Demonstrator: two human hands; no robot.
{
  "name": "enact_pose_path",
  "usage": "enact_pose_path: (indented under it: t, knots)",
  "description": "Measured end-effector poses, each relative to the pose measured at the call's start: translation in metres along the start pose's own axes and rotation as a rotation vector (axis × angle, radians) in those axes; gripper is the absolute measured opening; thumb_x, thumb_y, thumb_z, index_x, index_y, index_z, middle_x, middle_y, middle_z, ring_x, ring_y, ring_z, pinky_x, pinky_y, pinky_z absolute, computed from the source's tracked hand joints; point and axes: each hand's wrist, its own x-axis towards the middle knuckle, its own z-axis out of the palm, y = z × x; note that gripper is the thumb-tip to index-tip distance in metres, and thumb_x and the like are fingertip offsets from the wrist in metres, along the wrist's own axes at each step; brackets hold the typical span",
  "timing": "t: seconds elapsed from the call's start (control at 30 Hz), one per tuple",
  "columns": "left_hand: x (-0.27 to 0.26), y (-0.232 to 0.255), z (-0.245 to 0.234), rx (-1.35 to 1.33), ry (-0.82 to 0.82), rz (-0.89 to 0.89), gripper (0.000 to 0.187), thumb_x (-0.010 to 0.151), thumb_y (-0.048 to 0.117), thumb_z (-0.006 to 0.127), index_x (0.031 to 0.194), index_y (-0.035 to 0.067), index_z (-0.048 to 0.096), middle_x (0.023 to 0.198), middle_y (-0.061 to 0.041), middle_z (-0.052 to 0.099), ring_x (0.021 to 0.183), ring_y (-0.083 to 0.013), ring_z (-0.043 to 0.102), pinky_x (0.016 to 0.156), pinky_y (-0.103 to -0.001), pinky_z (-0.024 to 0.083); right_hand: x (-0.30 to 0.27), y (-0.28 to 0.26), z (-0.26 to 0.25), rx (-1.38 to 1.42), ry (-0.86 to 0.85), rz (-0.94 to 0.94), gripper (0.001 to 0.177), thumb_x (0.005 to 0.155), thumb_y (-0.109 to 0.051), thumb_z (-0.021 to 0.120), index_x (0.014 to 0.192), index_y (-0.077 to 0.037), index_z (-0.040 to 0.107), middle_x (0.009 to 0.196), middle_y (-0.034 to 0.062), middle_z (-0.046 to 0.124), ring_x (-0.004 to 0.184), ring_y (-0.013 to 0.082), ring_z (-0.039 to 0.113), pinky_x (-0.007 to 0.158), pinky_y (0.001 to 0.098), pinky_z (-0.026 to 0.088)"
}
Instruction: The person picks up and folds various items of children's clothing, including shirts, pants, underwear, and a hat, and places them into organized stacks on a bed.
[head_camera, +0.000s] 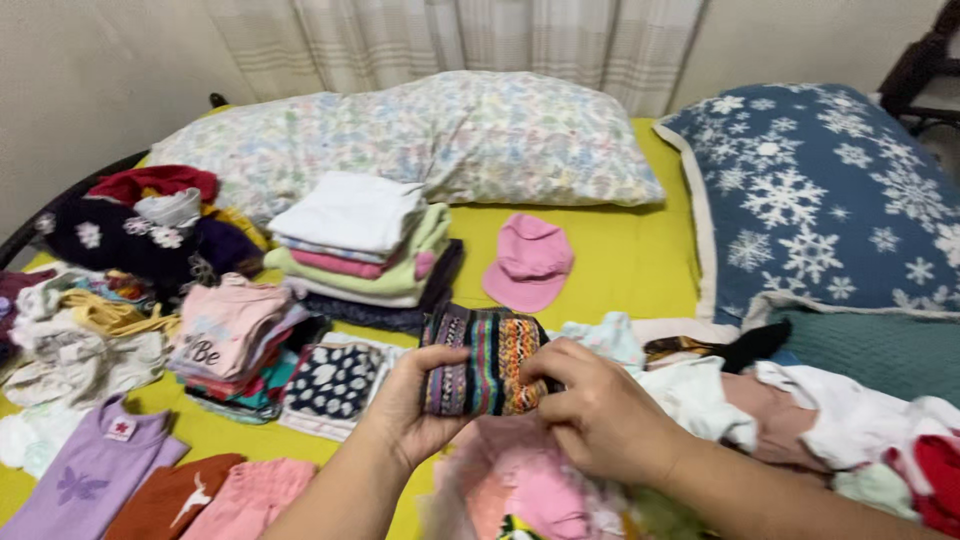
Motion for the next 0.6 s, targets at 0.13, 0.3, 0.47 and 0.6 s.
enact_pose_path:
  t: [0.13, 0.3, 0.47, 0.6]
  knots:
    - [-0.026, 0.03, -0.035, -0.108, 0.127, -0.029, 0.046, 0.082, 0.011, 0.05, 0.122, -0.011, 0.06, 0.111, -0.026, 0.074, 0.101, -0.0382, 0.072, 0.096, -0.049, 0.058, 0.022, -0.011, 0.048, 0.315, 0.269, 0.325, 0.023, 0.069, 0.001, 0.064, 0.091, -0.005, 0.061, 0.116, 0.0133, 0.067, 0.109, 0.0258, 0.065, 0.093, 0.0439, 0.052]
    - [-0.039, 0.049, -0.091, -0.039, -0.001, -0.144, 0.039, 0.091, 0.012, 0.052, 0.125, -0.006, 0.06, 0.111, -0.022, 0.073, 0.097, -0.0337, 0.073, 0.096, -0.046, 0.059, 0.043, -0.013, 0.119, 1.516, 0.055, 1.54, 0.038, 0.086, -0.03, 0.074, 0.117, -0.01, 0.069, 0.105, 0.0121, 0.078, 0.087, 0.0262, 0.077, 0.072, 0.0374, 0.061]
    - [-0.06, 0.102, -0.161, 0.372, 0.192, -0.302, 0.038, 0.087, 0.01, 0.067, 0.125, 0.004, 0.059, 0.111, -0.013, 0.073, 0.096, -0.0256, 0.074, 0.085, -0.042, 0.063, 0.076, -0.009, 0.206, 1.097, 0.138, 1.523, 0.04, 0.09, -0.024, 0.074, 0.121, -0.001, 0.068, 0.098, 0.0137, 0.076, 0.074, 0.0218, 0.071, 0.061, 0.0363, 0.057]
    - [-0.03, 0.161, -0.208, 1.008, 0.401, -0.045, 0.052, 0.077, -0.002, 0.08, 0.125, 0.007, 0.062, 0.106, -0.009, 0.076, 0.094, -0.0238, 0.074, 0.076, -0.036, 0.062, 0.118, 0.02, 0.257, 1.038, 0.199, 1.489, 0.034, 0.092, -0.015, 0.071, 0.121, -0.006, 0.059, 0.1, 0.0111, 0.071, 0.08, 0.0203, 0.068, 0.066, 0.0363, 0.056]
